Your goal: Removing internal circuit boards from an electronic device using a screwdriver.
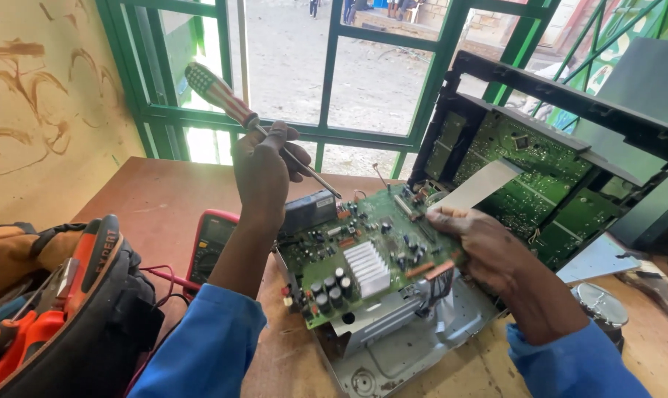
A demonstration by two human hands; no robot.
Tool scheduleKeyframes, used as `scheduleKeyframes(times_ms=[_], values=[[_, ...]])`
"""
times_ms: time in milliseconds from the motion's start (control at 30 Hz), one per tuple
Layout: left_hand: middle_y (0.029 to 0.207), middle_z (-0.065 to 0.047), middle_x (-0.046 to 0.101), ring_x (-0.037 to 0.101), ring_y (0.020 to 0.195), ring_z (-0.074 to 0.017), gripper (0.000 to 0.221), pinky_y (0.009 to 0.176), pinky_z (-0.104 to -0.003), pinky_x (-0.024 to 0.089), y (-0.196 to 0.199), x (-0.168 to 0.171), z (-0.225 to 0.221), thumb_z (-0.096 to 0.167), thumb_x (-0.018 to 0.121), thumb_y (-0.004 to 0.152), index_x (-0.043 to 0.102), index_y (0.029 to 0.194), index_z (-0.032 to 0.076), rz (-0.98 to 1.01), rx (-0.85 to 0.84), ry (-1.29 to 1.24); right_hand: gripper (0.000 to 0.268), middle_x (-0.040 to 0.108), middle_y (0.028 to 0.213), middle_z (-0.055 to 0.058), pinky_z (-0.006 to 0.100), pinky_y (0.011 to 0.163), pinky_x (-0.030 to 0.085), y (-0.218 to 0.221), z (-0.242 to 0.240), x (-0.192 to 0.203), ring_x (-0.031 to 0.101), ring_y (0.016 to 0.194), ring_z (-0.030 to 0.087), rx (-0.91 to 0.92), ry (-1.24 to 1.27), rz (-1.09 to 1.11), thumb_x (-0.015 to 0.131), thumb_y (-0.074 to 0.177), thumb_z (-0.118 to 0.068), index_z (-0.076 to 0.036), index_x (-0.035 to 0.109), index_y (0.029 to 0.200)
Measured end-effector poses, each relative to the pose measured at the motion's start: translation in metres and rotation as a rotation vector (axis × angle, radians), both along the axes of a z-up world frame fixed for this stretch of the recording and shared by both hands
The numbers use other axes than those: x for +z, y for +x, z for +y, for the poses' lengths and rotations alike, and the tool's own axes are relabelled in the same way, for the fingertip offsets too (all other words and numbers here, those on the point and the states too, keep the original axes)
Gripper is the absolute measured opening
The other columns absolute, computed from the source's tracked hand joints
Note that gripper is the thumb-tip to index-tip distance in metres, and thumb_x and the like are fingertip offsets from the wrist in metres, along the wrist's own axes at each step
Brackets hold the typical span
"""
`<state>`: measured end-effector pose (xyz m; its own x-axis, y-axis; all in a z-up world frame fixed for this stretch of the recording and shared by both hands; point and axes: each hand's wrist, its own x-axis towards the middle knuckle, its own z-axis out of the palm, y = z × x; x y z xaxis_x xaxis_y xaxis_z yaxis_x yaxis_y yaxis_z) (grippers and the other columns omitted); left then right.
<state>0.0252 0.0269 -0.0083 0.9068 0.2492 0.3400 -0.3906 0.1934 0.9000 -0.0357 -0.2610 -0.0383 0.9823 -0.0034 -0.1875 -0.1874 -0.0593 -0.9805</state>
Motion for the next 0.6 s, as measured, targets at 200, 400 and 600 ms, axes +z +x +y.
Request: scheduleKeyframes(times_ms=[200, 400, 600], values=[[0.063, -0.008, 0.067, 0.071, 0.06, -0.0157, 0.026, 0.05, -0.022, 0.052, -0.001, 0.006, 0.004, 0.019, 0.044, 0.106, 0.065, 0.097, 0.005, -0.041, 0.028, -0.005, 0.017, 0.069, 0.088, 0.011, 0.031, 0.068, 0.059, 0.039, -0.013, -0.017, 0.073, 0.07, 0.017, 0.062, 0.264, -0.103, 0.056, 0.105, -0.013, 0.001, 0.056, 0.115], [0.061, -0.008, 0.066, 0.07, 0.06, -0.0159, 0.027, 0.049, -0.023, 0.053, -0.008, 0.02, 0.01, 0.02, 0.044, 0.106, 0.065, 0.097, 0.005, -0.079, 0.062, -0.068, 0.017, 0.068, 0.082, 0.018, 0.034, 0.054, 0.063, 0.015, -0.021, -0.008, 0.073, 0.062, 0.021, 0.045, 0.322, -0.065, 0.057, 0.101, -0.01, 0.005, 0.053, 0.109], [0.055, -0.011, 0.063, 0.059, 0.043, -0.0213, 0.029, 0.045, -0.028, 0.042, -0.014, 0.028, 0.012, 0.017, 0.052, 0.104, 0.068, 0.086, 0.001, -0.014, 0.072, -0.231, 0.012, 0.069, 0.106, 0.031, 0.034, 0.076, 0.062, -0.038, -0.016, -0.009, 0.069, 0.09, 0.038, -0.19, 0.448, 0.219, 0.056, 0.1, -0.003, 0.002, 0.048, 0.108]])
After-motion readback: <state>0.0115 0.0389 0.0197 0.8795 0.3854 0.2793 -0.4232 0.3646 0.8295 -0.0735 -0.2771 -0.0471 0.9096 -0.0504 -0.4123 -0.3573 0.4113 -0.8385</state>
